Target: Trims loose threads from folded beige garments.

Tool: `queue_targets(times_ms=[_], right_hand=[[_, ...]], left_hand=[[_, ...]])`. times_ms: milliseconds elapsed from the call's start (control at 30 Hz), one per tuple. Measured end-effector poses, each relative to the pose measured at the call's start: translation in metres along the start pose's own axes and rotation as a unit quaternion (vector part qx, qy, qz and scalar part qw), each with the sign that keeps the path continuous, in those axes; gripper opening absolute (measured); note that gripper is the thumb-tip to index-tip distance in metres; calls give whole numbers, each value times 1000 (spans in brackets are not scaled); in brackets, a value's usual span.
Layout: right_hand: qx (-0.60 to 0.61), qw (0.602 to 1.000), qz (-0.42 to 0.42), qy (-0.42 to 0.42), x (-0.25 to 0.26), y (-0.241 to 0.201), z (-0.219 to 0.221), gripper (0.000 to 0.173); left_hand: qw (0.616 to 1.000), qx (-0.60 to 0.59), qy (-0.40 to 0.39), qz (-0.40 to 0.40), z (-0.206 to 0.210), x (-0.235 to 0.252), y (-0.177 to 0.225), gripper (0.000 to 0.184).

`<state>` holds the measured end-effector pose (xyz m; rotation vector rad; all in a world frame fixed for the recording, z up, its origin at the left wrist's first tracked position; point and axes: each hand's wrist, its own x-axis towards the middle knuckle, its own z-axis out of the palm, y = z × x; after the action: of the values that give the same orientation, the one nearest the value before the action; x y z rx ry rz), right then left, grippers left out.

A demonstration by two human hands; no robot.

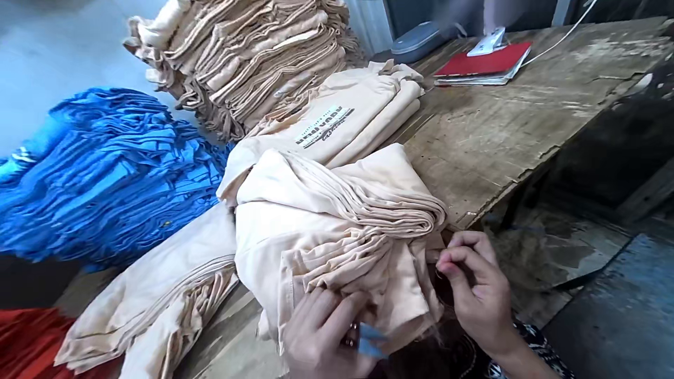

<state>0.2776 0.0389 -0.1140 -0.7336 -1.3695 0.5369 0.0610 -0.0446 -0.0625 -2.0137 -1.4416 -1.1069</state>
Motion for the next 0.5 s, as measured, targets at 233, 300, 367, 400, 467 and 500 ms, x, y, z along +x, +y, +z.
queue_targets(times_ms=[233, 300, 367, 400, 467, 500], right_hand=[[-29, 999, 8, -26, 2, -2, -7, 20], [-78, 996, 4, -30, 6, -10, 1, 23], [-128, 991, 13, -23, 7, -14, 12, 22], [-144, 989, 10, -12, 7, -13, 16, 16], [-157, 988, -8, 13, 5, -11, 17, 11], [-161, 986, -18, 26, 5, -11, 16, 11]], left_hand=[[987, 70, -119, -80, -6, 32, 55, 32], [989, 93, -81, -83, -1, 37, 56, 29], [988, 110, -57, -91, 5, 41, 54, 28], [988, 114, -51, -87, 8, 42, 54, 27], [990, 115, -42, -63, 11, 43, 52, 25], [991, 118, -40, -50, 12, 45, 52, 23]])
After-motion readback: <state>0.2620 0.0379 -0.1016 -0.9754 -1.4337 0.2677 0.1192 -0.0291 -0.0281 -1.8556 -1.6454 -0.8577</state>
